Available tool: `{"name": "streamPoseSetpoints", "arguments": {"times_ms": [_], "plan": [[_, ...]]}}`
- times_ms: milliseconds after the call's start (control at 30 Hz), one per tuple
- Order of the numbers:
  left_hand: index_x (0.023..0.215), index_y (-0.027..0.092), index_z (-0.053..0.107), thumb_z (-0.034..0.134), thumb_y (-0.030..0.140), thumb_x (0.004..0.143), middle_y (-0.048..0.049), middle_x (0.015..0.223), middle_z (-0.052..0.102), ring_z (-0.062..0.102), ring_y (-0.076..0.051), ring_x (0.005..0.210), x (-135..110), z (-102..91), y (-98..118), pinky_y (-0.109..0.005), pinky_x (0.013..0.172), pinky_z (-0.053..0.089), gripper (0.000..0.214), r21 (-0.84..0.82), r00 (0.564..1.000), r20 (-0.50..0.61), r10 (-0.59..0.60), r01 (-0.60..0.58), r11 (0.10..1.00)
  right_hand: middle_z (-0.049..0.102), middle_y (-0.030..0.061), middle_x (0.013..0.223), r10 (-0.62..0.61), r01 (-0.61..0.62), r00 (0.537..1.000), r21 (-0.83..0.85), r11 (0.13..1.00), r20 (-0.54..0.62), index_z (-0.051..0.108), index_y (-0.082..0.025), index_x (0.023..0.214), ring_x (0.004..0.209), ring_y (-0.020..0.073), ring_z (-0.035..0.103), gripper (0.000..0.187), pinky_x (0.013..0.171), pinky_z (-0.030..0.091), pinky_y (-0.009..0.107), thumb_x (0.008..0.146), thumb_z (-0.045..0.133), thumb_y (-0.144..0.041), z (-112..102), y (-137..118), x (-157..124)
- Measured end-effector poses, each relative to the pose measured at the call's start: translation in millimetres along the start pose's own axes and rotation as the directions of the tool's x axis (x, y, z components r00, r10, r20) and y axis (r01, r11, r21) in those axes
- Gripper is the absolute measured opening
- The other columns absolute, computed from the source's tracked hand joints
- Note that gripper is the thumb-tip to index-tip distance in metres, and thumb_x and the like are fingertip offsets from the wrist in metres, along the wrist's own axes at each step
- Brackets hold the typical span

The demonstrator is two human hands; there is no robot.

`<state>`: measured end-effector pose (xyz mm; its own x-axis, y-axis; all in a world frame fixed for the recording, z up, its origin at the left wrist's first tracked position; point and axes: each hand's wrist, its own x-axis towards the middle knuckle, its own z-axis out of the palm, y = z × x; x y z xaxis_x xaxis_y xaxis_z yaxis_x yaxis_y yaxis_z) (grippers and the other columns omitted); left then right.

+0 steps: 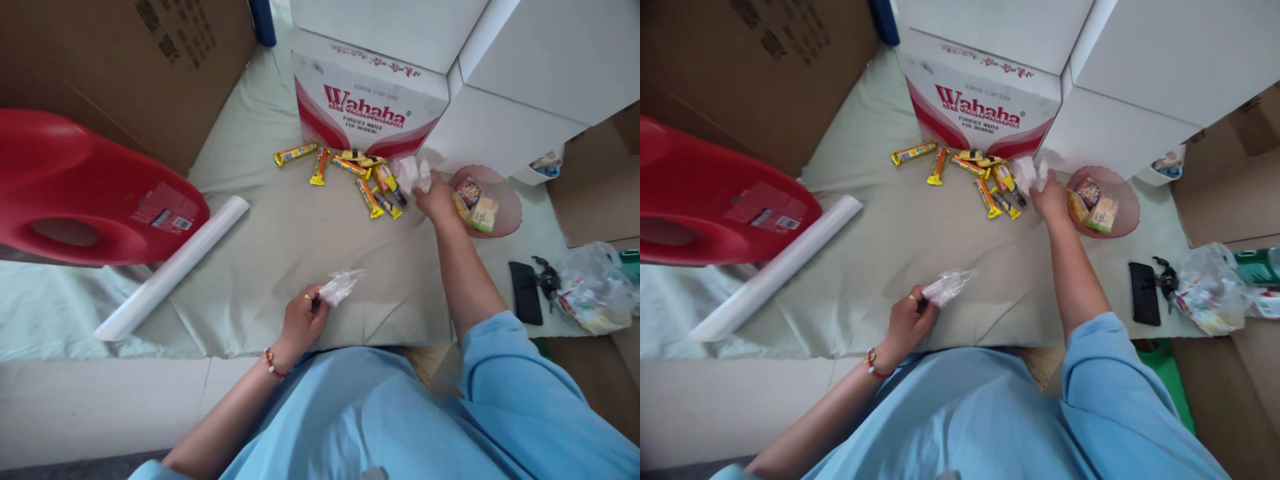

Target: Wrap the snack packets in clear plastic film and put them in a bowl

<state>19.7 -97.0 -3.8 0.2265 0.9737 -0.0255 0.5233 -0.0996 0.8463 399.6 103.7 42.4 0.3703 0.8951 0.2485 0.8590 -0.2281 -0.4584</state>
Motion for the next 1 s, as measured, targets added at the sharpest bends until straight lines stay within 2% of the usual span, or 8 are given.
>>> {"name": "streamPoseSetpoints", "arguments": {"times_ms": [100,167,267,333,533,700,900,1000], "plan": [[0.101,0.023,0.066,0.054,0.037,0.093,0.0006,0.074,0.072,0.066,-0.017,0.064,0.0,2.1,4.3,-0.027,0.063,0.05,0.02,-0.056,0.997,-0.042,-0.062,0.06,0.997,0.072,0.0163,0.11,0.031,-0.027,0.999,0.239,0.971,-0.015,0.068,-0.02,0.119,0.099,0.0299,0.067,0.043,0.084,0.055,0.044,0.092,0.068,-0.053,-15.5,-23.3,-55.5],[0.099,0.023,0.064,0.055,0.034,0.092,0.0019,0.073,0.07,0.065,-0.016,0.063,1.0,6.2,6.1,-0.027,0.064,0.05,0.016,-0.078,0.996,-0.044,-0.077,0.073,0.994,0.067,0.0081,0.079,0.112,-0.22,0.962,0.462,0.859,0.249,0.068,-0.023,0.092,0.068,0.0219,0.061,0.047,0.061,0.051,0.035,0.093,0.06,-0.07,-23.1,-38.5,-112.4],[0.097,0.023,0.061,0.056,0.028,0.09,0.0009,0.076,0.07,0.066,-0.017,0.065,5.0,16.5,7.9,-0.029,0.066,0.051,0.01,-0.063,1.0,-0.016,-0.026,0.025,0.998,0.067,0.0065,0.074,0.037,-0.608,0.685,0.543,0.58,0.728,0.068,-0.023,0.082,0.057,0.0165,0.055,0.062,0.048,0.042,0.029,0.087,0.06,-0.084,-22.5,-56.6,-195.0],[0.097,0.023,0.061,0.055,0.025,0.09,-0.0021,0.081,0.072,0.069,-0.019,0.072,9.1,25.0,10.8,-0.031,0.07,0.053,0.01,-0.024,0.998,0.032,0.058,-0.057,0.998,0.069,0.0049,0.078,0.004,-0.698,0.64,0.579,0.423,0.768,0.07,-0.022,0.085,0.061,0.0152,0.057,0.059,0.05,0.044,0.027,0.079,0.072,-0.081,-15.2,-65.2,-230.8],[0.119,0.02,0.067,0.075,0.051,0.088,-0.017,0.134,0.069,0.063,-0.031,0.127,31.2,42.5,29.7,-0.046,0.107,0.051,0.046,-0.195,0.933,0.119,0.339,-0.313,0.929,0.059,-0.0034,0.067,0.143,-0.597,0.798,0.738,0.315,0.585,0.065,-0.022,0.078,0.059,0.0118,0.049,0.046,0.054,0.041,0.025,0.072,0.087,-0.061,0.8,-67.9,-244.2],[0.082,0.021,0.071,0.072,0.056,0.092,-0.0016,0.077,0.067,0.061,-0.017,0.077,77.3,38.2,20.3,-0.03,0.077,0.049,0.037,-0.595,0.984,0.167,0.059,0.052,0.802,0.057,-0.0032,0.069,0.099,-0.553,0.82,0.737,0.389,0.563,0.064,-0.021,0.078,0.062,0.0119,0.049,0.046,0.059,0.042,0.026,0.077,0.083,-0.063,-6.5,-56.3,-236.4],[0.082,0.021,0.067,0.084,0.069,0.075,0.0007,0.077,0.067,0.058,-0.013,0.068,111.1,32.2,-0.5,-0.027,0.068,0.049,0.052,-0.801,0.972,0.225,-0.062,0.221,0.556,0.067,0.0018,0.086,-0.064,-0.579,0.739,0.681,0.448,0.671,0.07,-0.022,0.092,0.077,0.0161,0.061,0.044,0.075,0.053,0.03,0.083,0.081,-0.064,-24.8,-35.4,-235.8],[0.087,0.02,0.069,0.083,0.067,0.078,0.0009,0.078,0.067,0.055,-0.012,0.068,109.6,30.9,-0.6,-0.026,0.067,0.046,0.05,-0.804,0.965,0.262,-0.024,0.232,0.547,0.07,0.006,0.12,0.009,-0.463,0.849,0.737,0.492,0.528,0.07,-0.028,0.119,0.105,0.0211,0.067,0.048,0.095,0.055,0.036,0.092,0.07,-0.068,-31.4,-28.8,-229.6]]}}
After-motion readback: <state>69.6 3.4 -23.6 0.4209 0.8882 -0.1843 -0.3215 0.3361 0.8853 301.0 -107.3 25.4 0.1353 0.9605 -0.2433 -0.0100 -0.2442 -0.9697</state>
